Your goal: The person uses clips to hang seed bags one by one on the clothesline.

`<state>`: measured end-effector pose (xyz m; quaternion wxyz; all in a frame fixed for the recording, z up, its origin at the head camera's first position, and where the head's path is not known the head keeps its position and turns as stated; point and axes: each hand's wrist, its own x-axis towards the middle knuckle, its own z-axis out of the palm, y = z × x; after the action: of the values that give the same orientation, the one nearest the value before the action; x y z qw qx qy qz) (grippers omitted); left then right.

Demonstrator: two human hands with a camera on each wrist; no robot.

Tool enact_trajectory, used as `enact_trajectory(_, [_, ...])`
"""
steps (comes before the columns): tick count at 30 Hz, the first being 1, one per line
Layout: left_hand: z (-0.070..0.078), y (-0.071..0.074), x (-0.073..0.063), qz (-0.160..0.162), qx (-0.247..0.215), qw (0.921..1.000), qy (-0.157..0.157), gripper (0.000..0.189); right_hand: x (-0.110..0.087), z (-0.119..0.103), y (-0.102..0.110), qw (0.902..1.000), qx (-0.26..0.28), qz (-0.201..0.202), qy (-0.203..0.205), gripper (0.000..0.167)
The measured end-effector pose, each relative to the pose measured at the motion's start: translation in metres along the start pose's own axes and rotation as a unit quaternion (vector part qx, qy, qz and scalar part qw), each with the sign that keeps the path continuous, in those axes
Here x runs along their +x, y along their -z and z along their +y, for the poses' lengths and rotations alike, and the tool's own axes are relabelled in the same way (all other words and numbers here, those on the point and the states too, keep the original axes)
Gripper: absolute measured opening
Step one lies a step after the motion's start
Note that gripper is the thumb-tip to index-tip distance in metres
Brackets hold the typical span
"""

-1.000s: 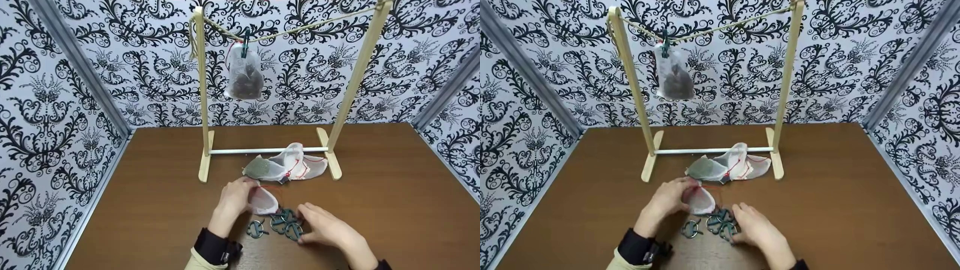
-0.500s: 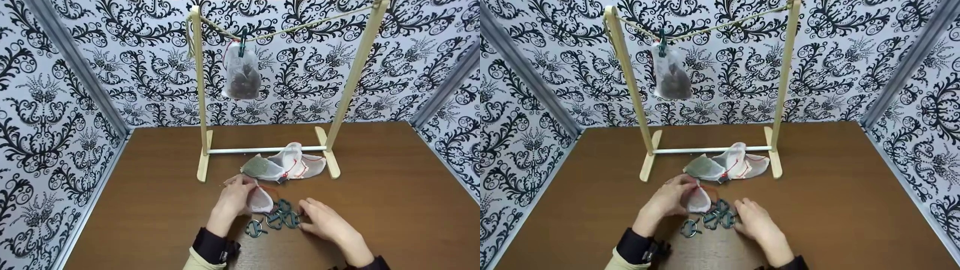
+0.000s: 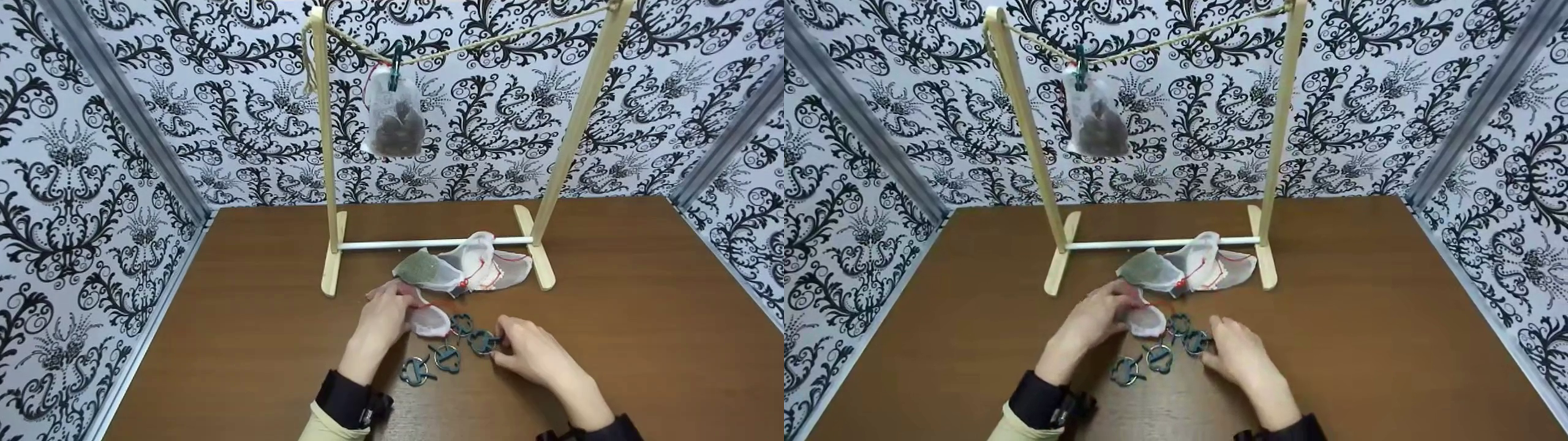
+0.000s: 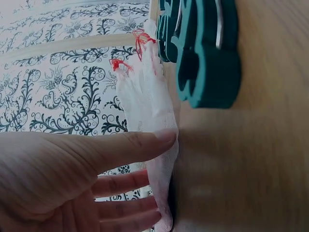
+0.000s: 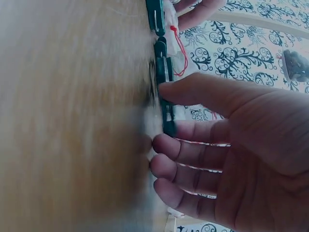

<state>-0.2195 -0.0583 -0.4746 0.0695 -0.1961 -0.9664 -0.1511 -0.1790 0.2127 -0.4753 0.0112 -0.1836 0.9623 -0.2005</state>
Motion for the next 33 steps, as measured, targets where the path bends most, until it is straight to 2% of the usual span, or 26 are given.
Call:
enact_trajectory(4, [-0.002,-0.002,0.001,0.026,0.002,0.9996,-0.015,0.018,0.001,0.002,0.005,0.9997,0.003,0.023,0.0,0.022])
enact_trajectory(9, [-0.002,-0.003,0.004,0.05,0.014,0.9986,-0.001,0.004,0.002,0.006,0.011,0.9983,0.003,0.054,-0.019,0.021])
enact_trajectory(11, [-0.002,-0.002,0.005,0.066,0.007,0.9978,0.005,0.005,0.002,0.007,0.012,0.9969,0.002,0.075,-0.022,0.022])
enact_trajectory(14, [-0.002,0.001,0.008,0.098,-0.018,0.995,0.01,0.01,0.003,0.008,0.014,0.9942,0.001,0.105,-0.024,0.021])
enact_trajectory(17, [-0.003,0.005,0.01,0.126,-0.058,0.9902,0.02,0.007,0.004,0.008,0.015,0.9919,0.004,0.125,-0.025,0.022])
enact_trajectory(20, [-0.005,0.008,0.012,0.156,-0.1,0.9823,0.029,0.006,0.005,0.008,0.017,0.9902,0.011,0.138,-0.021,0.026])
enact_trajectory(23, [-0.006,0.011,0.013,0.177,-0.137,0.9739,0.038,0.018,0.006,0.008,0.018,0.9883,0.019,0.151,-0.014,0.032])
enact_trajectory(27, [-0.006,0.014,0.014,0.18,-0.174,0.9661,0.064,0.035,0.006,0.009,0.019,0.9834,0.018,0.181,0.006,0.036])
enact_trajectory(33, [-0.002,0.017,0.014,0.156,-0.2,0.9633,0.087,0.043,0.004,0.013,0.018,0.975,0.013,0.217,0.043,0.037])
